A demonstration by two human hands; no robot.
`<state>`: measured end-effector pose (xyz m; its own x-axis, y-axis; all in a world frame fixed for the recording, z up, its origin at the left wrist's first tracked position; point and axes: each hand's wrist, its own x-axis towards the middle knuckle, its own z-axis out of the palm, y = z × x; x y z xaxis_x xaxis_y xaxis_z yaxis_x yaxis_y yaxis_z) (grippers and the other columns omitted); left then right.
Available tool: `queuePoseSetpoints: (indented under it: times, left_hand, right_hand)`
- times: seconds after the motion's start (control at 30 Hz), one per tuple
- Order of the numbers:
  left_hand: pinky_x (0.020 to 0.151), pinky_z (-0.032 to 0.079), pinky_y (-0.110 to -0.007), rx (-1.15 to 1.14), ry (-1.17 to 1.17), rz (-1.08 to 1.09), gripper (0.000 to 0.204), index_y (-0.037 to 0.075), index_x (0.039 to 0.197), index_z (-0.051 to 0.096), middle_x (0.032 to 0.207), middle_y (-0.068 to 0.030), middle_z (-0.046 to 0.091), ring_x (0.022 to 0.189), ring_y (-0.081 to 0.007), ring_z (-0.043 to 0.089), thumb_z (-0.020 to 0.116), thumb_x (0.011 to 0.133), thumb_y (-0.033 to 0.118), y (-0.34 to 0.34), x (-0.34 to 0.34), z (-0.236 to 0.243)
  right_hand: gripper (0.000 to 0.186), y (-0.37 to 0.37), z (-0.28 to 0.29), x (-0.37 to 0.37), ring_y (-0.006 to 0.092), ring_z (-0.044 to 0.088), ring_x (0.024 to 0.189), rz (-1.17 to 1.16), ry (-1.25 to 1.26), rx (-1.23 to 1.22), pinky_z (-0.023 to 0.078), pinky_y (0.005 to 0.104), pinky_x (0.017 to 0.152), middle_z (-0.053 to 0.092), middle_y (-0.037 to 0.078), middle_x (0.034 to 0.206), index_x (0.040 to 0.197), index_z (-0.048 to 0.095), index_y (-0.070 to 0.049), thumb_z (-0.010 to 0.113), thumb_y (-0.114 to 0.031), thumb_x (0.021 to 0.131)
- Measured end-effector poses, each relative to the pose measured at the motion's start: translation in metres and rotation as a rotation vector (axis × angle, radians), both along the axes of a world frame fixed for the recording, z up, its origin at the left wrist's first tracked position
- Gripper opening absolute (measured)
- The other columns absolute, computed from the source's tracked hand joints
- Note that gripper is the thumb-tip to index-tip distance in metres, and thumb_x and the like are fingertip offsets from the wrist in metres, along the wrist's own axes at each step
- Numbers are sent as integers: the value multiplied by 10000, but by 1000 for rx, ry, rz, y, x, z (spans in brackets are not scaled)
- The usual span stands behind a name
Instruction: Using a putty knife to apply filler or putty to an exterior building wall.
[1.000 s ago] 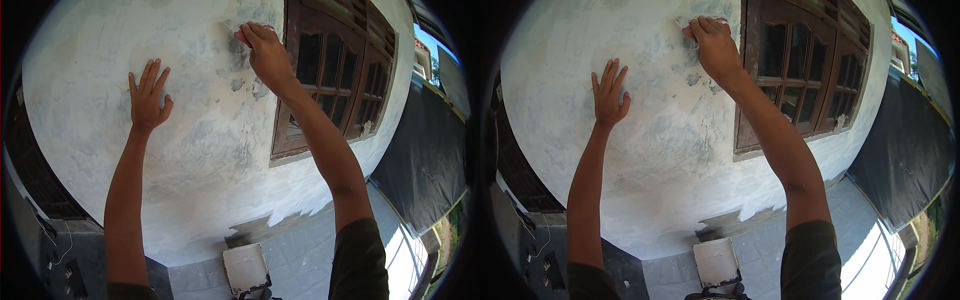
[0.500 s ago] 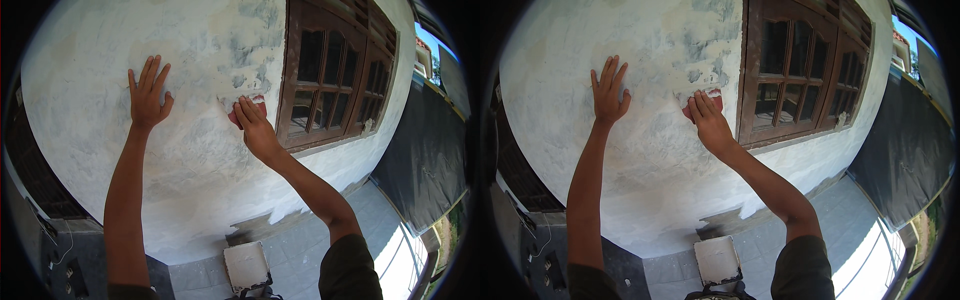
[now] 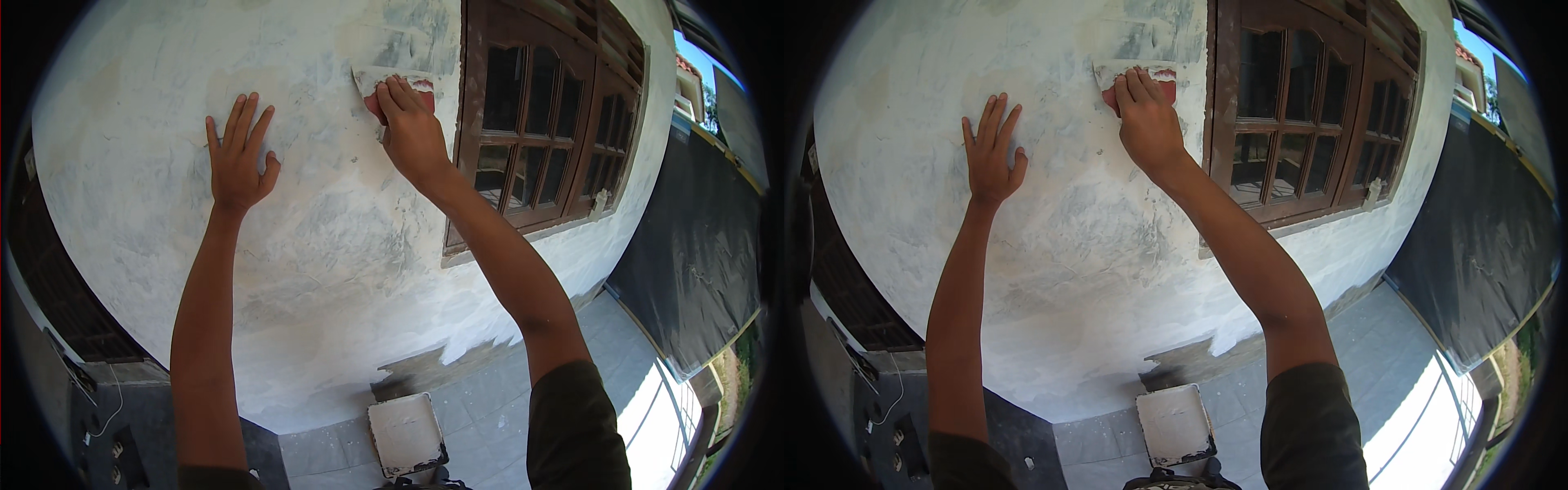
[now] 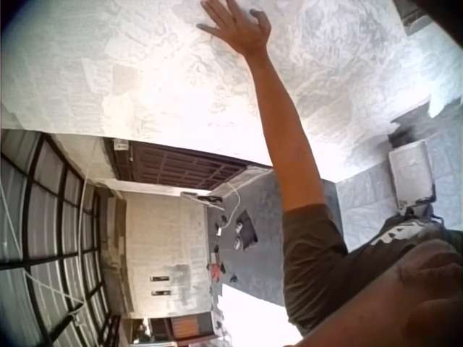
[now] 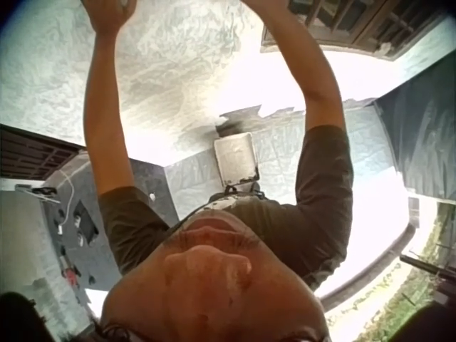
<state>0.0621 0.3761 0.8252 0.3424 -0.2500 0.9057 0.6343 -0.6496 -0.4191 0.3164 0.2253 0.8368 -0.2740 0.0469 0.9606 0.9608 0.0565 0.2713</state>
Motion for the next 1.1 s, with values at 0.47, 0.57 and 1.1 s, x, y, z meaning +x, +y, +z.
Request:
queuePoseSetpoints:
  times: [0.47, 0.57, 1.1]
  left_hand:
    - [1225, 102, -653, -1, 7, 1, 717, 159, 1494, 502, 1632, -72, 384, 1540, -258, 306, 568, 780, 147, -2, -1, -1]
    - [1224, 103, -655, 4, 2, 12, 718, 153, 1494, 502, 1633, -74, 383, 1540, -262, 307, 568, 779, 146, -3, -10, -1]
    - [1225, 91, -657, -8, 8, 5, 712, 146, 1493, 501, 1639, -82, 372, 1543, -266, 300, 574, 785, 138, 1, -5, -1]
  right_hand:
    - [414, -73, 7, -14, 402, 689, 1038, 226, 228, -209, 574, 440, 890, 681, 221, 1222, 1232, 603, 46, 541, 144, 835]
    - [437, -44, 53, -3, 383, 608, 1208, 170, 106, -16, 512, 458, 1009, 643, 195, 1293, 1255, 592, 51, 538, 155, 834]
    - [390, -66, -44, -5, 414, 624, 1175, 38, 171, -349, 505, 472, 1002, 637, 257, 1287, 1253, 607, 72, 546, 78, 868]
